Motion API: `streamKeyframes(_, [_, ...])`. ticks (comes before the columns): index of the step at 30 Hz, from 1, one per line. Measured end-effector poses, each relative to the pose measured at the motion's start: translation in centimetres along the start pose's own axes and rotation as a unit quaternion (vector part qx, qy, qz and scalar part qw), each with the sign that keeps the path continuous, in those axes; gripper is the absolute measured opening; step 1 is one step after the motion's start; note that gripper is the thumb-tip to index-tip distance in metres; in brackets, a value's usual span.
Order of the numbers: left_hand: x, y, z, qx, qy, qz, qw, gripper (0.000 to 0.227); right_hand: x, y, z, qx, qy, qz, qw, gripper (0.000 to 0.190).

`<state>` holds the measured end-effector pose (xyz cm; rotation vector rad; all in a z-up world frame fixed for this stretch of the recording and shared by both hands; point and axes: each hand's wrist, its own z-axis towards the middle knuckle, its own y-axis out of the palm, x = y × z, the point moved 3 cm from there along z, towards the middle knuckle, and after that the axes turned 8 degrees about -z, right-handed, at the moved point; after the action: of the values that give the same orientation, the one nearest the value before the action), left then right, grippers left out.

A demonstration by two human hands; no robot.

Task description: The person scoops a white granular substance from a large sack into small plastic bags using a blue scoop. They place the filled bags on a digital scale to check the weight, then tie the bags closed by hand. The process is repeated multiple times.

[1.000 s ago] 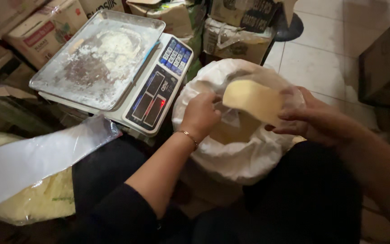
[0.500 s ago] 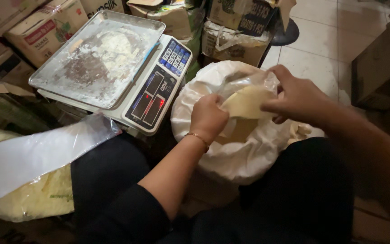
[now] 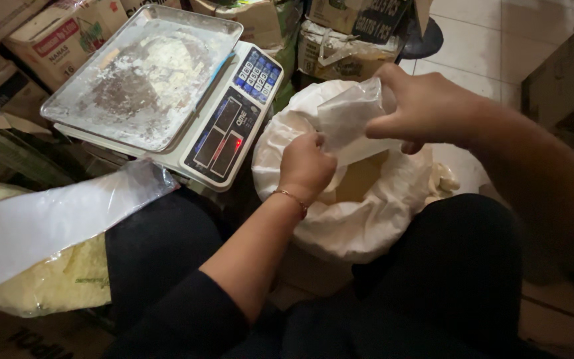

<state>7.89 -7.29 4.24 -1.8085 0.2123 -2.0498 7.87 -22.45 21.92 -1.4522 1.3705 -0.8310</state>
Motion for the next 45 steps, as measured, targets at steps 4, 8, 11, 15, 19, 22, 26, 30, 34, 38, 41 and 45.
streamKeyframes(4, [-0.7,-0.8,0.4,0.006,0.032,-0.046,0.998,0.040,1.8,0.4,1.5,-0.010,0.012,0.067,0.998,0.095])
streamKeyframes(8, [-1.4,-2.6,0.4,-0.014,0.060,-0.038,0.997,0.037,7.3,1.2,3.7,0.004,0.025,0.170,0.985,0.093])
streamKeyframes(11, [-2.1,-3.9,-0.2,-0.044,0.033,-0.052,0.997,0.041,10.0,6.8,7.3,-0.057,0.075,0.171,0.981,0.089])
streamKeyframes(15, [-2.4,-4.9,-1.6,-0.071,-0.005,-0.047,0.996,0.044,9.5,16.2,13.1,-0.055,-0.066,0.200,0.976,0.106])
streamKeyframes(19, [-1.2,-5.0,-3.5,-0.061,0.139,-0.023,0.988,0.047,6.9,26.0,18.0,-0.204,-0.060,0.204,0.956,0.102])
streamKeyframes(22, [-0.7,-5.1,-4.6,-0.064,0.130,-0.069,0.987,0.046,4.5,30.5,20.8,-0.283,-0.060,0.237,0.927,0.099])
streamKeyframes(26, [-0.5,-5.2,-5.0,-0.051,0.094,-0.101,0.989,0.045,3.0,34.0,23.2,-0.356,-0.042,0.321,0.877,0.096])
streamKeyframes(30, [-0.8,-4.4,-4.5,-0.054,0.041,-0.167,0.984,0.046,5.8,34.0,23.3,-0.366,-0.003,0.403,0.839,0.093])
streamKeyframes(34, [-1.6,-3.6,-3.7,-0.032,0.029,-0.147,0.988,0.046,9.0,31.3,20.8,-0.332,0.011,0.527,0.782,0.092])
streamKeyframes(38, [-2.3,-2.3,-2.7,-0.019,0.050,-0.178,0.983,0.045,11.4,25.7,16.1,-0.266,-0.011,0.637,0.724,0.091])
streamKeyframes(41, [-2.8,-1.5,-2.2,-0.008,0.072,-0.197,0.978,0.043,11.6,21.0,12.1,-0.203,-0.062,0.682,0.700,0.091])
streamKeyframes(45, [-3.4,-0.4,-1.4,-0.019,-0.006,-0.203,0.979,0.043,12.1,14.9,7.4,-0.138,-0.070,0.635,0.757,0.092])
